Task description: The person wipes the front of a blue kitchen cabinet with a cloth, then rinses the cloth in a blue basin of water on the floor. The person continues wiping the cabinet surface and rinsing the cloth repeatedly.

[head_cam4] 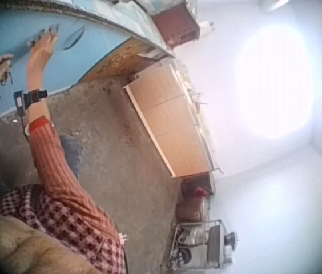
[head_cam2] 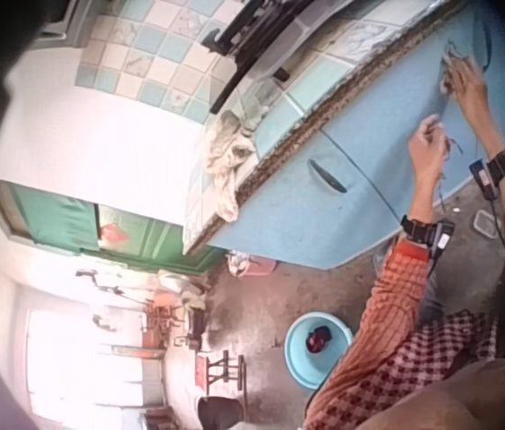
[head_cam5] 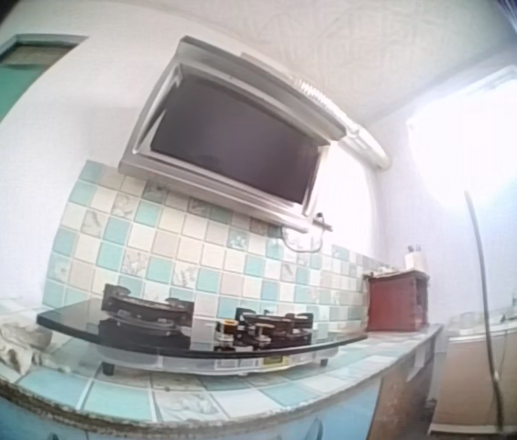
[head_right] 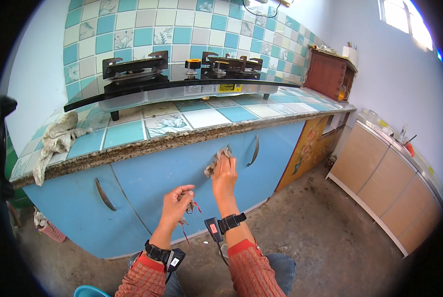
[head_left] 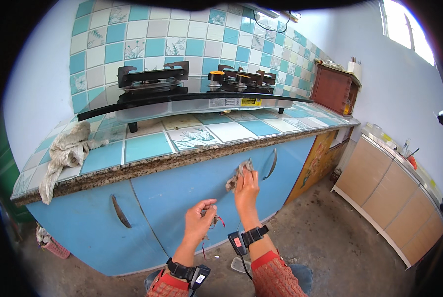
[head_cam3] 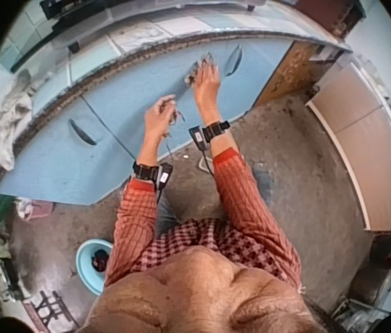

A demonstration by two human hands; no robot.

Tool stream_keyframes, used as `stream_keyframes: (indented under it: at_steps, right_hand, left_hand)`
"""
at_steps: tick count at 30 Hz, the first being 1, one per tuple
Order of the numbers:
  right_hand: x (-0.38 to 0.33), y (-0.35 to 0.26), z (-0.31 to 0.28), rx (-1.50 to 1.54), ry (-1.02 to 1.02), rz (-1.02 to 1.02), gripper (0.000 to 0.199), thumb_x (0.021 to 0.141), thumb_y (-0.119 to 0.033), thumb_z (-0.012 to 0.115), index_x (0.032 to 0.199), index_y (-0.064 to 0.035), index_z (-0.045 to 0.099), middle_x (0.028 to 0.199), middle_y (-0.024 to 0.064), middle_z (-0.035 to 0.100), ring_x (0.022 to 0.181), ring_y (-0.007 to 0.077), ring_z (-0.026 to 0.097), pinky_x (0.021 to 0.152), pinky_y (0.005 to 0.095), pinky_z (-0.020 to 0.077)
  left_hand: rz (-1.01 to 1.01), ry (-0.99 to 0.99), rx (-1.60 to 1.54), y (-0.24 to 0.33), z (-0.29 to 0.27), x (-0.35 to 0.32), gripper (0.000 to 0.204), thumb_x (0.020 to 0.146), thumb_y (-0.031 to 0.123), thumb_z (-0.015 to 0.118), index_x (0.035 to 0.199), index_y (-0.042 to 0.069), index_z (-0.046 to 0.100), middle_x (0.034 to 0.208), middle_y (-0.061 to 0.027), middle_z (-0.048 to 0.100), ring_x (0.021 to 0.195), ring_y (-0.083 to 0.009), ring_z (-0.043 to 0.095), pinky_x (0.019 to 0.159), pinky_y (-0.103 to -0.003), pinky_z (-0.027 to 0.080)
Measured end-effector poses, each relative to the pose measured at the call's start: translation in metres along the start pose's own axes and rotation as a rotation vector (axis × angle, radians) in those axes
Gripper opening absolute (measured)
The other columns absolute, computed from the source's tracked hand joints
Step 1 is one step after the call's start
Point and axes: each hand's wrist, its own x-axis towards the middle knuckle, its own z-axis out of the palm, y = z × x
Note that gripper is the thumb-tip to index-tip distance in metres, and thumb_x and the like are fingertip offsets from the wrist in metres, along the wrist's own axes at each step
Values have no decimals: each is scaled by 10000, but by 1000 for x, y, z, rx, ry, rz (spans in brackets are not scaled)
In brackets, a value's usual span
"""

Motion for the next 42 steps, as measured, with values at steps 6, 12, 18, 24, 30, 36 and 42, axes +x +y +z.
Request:
stream_keyframes:
  at_steps: [6, 12, 18, 24, 30, 36, 42]
  right_hand:
    - [-24, 0, -24, 66, -166, 63, 242, 849, 12, 577, 1090, 13, 596, 933, 173, 549, 773, 365, 584, 650, 446, 486]
    - [37, -28, 0, 135, 123, 82, 219, 849, -6, 609, 1064, 29, 591, 941, 185, 551, 857, 372, 555, 721, 440, 469]
    - [-32, -17, 9, 121, -16, 148, 221, 833, -39, 644, 1027, 32, 567, 933, 201, 554, 877, 393, 546, 749, 450, 456]
    - [-37, -17, 0, 149, -101, 194, 237, 833, -21, 637, 1044, 23, 540, 947, 193, 548, 868, 402, 544, 739, 447, 465]
    - [0, -29, 12, 228, -15, 98, 221, 839, 27, 609, 1048, 2, 544, 987, 175, 529, 853, 382, 554, 679, 430, 483]
    - [-29, -9, -14, 201, -327, 12, 324, 750, 71, 644, 1042, -46, 568, 973, 150, 551, 862, 389, 591, 668, 416, 504]
    - [14, 9, -56, 251, -242, 107, 307, 781, 51, 639, 1067, -48, 589, 1002, 125, 575, 872, 311, 610, 692, 377, 515]
  left_hand:
    - [51, 8, 0, -8, 6, 1, 279, 881, 163, 625, 1109, 6, 661, 874, -26, 636, 770, -70, 555, 679, -238, 460]
    - [42, 62, -13, -6, 3, 2, 286, 879, 172, 633, 1112, 10, 660, 852, -22, 640, 734, -69, 542, 653, -243, 457]
    - [54, 124, -161, 1, 2, 2, 249, 889, 135, 624, 1093, -5, 659, 838, -11, 645, 708, -39, 520, 618, -210, 427]
    - [70, 159, -183, 1, 0, 3, 231, 897, 136, 620, 1070, -12, 662, 843, -19, 648, 722, -44, 532, 625, -205, 427]
    - [79, 176, -150, 3, -1, 5, 235, 899, 137, 619, 1073, -14, 662, 837, -17, 646, 715, -40, 525, 621, -203, 425]
    - [39, 145, -172, 5, 3, 2, 223, 896, 124, 612, 1062, -15, 666, 827, -14, 644, 693, -31, 508, 599, -200, 410]
    - [0, 152, -182, 5, 5, 2, 210, 903, 122, 605, 1049, -14, 668, 817, -14, 640, 693, -30, 502, 604, -196, 402]
